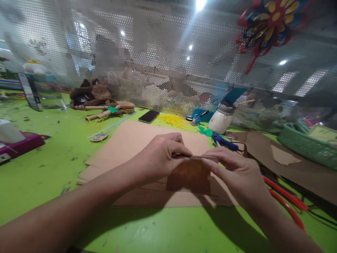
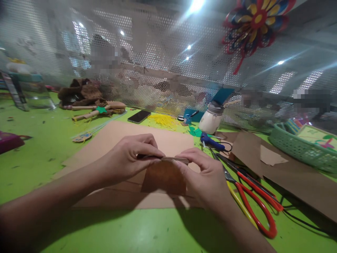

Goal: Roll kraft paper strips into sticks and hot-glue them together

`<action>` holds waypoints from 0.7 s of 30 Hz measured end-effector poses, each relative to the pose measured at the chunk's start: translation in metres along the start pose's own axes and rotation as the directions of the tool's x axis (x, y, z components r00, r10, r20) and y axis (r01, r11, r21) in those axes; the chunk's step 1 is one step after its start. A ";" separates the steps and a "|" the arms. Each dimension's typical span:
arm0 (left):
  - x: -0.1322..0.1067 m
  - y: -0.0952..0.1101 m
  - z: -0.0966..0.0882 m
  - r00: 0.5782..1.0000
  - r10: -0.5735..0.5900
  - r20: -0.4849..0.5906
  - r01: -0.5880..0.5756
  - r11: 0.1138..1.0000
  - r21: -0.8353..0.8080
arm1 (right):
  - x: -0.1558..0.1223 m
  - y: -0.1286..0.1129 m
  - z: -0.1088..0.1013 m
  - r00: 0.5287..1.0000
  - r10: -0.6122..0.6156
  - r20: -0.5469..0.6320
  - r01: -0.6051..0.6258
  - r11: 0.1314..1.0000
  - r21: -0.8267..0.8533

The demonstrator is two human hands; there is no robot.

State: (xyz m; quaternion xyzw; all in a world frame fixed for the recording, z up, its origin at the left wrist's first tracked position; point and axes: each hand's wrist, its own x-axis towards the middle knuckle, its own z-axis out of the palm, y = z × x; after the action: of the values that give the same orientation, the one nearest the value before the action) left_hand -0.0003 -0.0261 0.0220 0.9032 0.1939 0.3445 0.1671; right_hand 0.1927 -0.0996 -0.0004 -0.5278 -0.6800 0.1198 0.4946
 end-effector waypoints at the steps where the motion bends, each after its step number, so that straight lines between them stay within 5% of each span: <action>1: 0.000 0.000 0.000 1.000 -0.004 -0.002 0.004 1.000 -0.003 | 0.000 -0.001 0.000 1.000 -0.020 0.004 0.020 1.000 0.003; 21: -0.001 -0.002 0.002 0.999 0.035 0.009 -0.036 0.998 0.057 | -0.001 0.005 0.002 0.992 -0.124 -0.034 0.124 0.992 -0.004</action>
State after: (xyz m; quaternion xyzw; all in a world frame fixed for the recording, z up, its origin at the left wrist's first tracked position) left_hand -0.0001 -0.0254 0.0186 0.9122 0.1870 0.3383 0.1358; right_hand 0.1936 -0.0973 -0.0051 -0.4867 -0.7032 0.0792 0.5123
